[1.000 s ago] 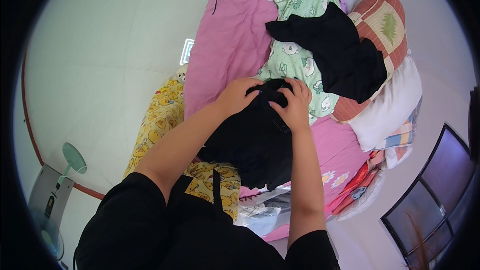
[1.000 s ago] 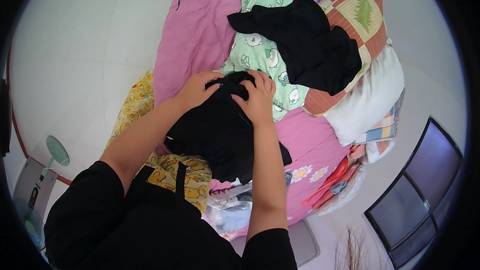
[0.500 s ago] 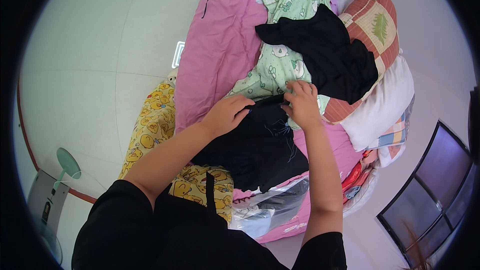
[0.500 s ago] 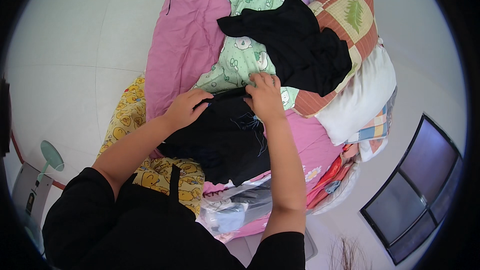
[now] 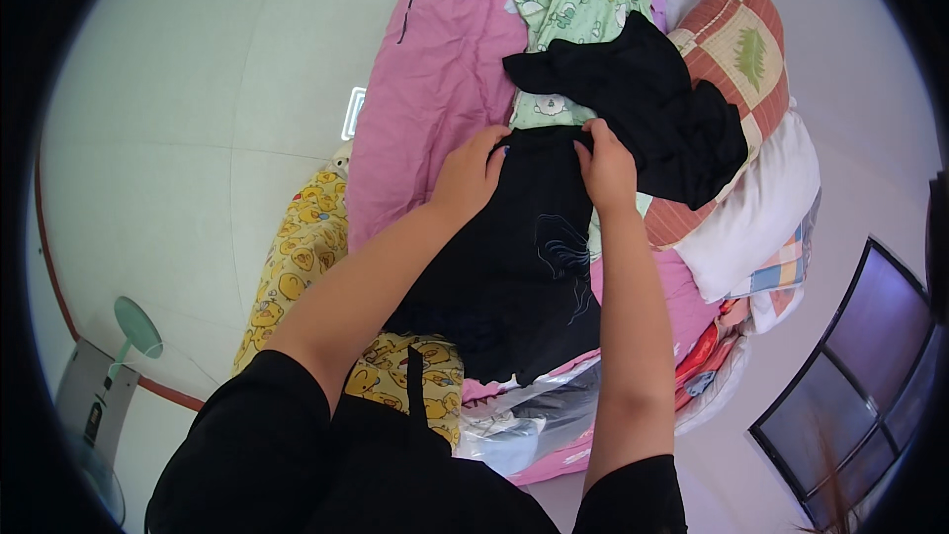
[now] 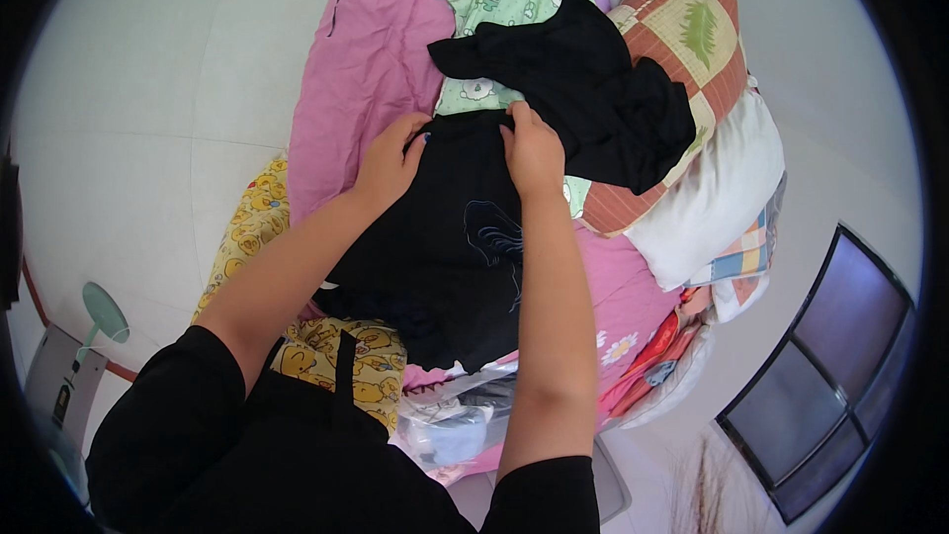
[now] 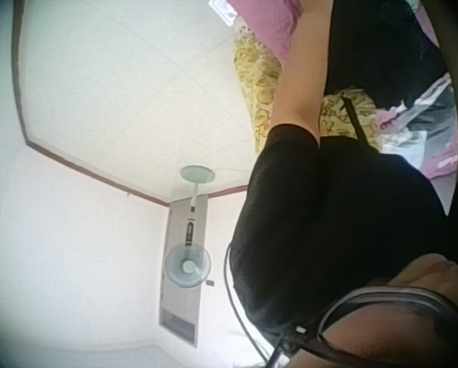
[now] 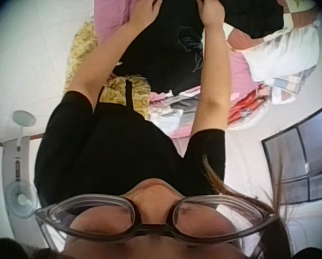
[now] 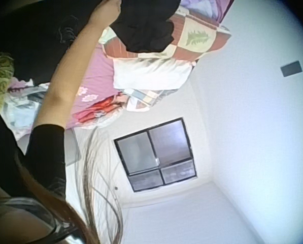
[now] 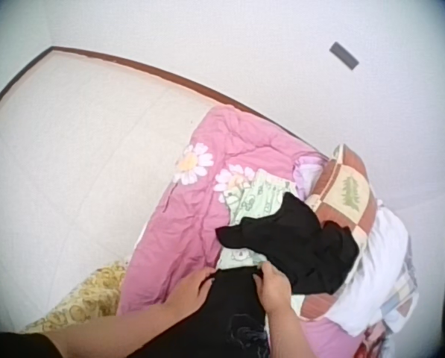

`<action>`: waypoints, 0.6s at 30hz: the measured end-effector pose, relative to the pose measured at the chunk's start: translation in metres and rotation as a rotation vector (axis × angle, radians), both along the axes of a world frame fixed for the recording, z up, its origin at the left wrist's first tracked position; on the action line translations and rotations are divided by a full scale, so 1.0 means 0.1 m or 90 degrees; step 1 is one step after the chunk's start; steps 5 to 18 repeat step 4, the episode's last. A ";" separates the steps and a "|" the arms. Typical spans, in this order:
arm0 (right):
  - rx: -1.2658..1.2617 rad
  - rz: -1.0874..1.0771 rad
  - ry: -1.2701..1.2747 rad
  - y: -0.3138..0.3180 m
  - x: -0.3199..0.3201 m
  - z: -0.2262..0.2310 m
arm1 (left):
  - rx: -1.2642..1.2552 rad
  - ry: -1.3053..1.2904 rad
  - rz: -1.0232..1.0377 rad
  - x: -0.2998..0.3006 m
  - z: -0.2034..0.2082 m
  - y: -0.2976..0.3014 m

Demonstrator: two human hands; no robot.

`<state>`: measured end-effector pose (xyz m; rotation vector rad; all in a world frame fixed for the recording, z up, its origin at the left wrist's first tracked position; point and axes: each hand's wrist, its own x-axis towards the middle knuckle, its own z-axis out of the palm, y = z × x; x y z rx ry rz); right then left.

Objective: The person folds several shirts by hand on a bed and places them into plastic zip-lock bags one at a time.

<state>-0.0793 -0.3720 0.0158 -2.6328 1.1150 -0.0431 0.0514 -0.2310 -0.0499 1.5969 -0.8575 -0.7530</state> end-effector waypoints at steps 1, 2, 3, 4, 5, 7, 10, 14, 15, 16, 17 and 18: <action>-0.027 0.016 -0.002 0.00 0.02 -0.05 | 0.009 -0.014 -0.006 0.01 -0.02 -0.05; -0.029 0.016 -0.002 -0.02 0.01 -0.07 | 0.007 -0.014 -0.007 0.03 -0.05 -0.09; -0.034 -0.023 0.004 -0.02 0.00 -0.08 | 0.035 0.006 -0.023 0.04 -0.07 -0.14; -0.035 -0.060 0.010 0.01 0.00 -0.08 | 0.066 0.026 -0.039 0.06 -0.10 -0.15; -0.035 -0.060 0.010 0.01 0.00 -0.08 | 0.066 0.026 -0.039 0.06 -0.10 -0.15; -0.035 -0.060 0.010 0.01 0.00 -0.08 | 0.066 0.026 -0.039 0.06 -0.10 -0.15; -0.035 -0.060 0.010 0.01 0.00 -0.08 | 0.066 0.026 -0.039 0.06 -0.10 -0.15; -0.035 -0.060 0.010 0.01 0.00 -0.08 | 0.066 0.026 -0.039 0.06 -0.10 -0.15; -0.035 -0.060 0.010 0.01 0.00 -0.08 | 0.066 0.026 -0.039 0.06 -0.10 -0.15; -0.035 -0.060 0.010 0.01 0.00 -0.08 | 0.066 0.026 -0.039 0.06 -0.10 -0.15; -0.035 -0.060 0.010 0.01 0.00 -0.08 | 0.066 0.026 -0.039 0.06 -0.10 -0.15; -0.035 -0.060 0.010 0.01 0.00 -0.08 | 0.066 0.026 -0.039 0.06 -0.10 -0.15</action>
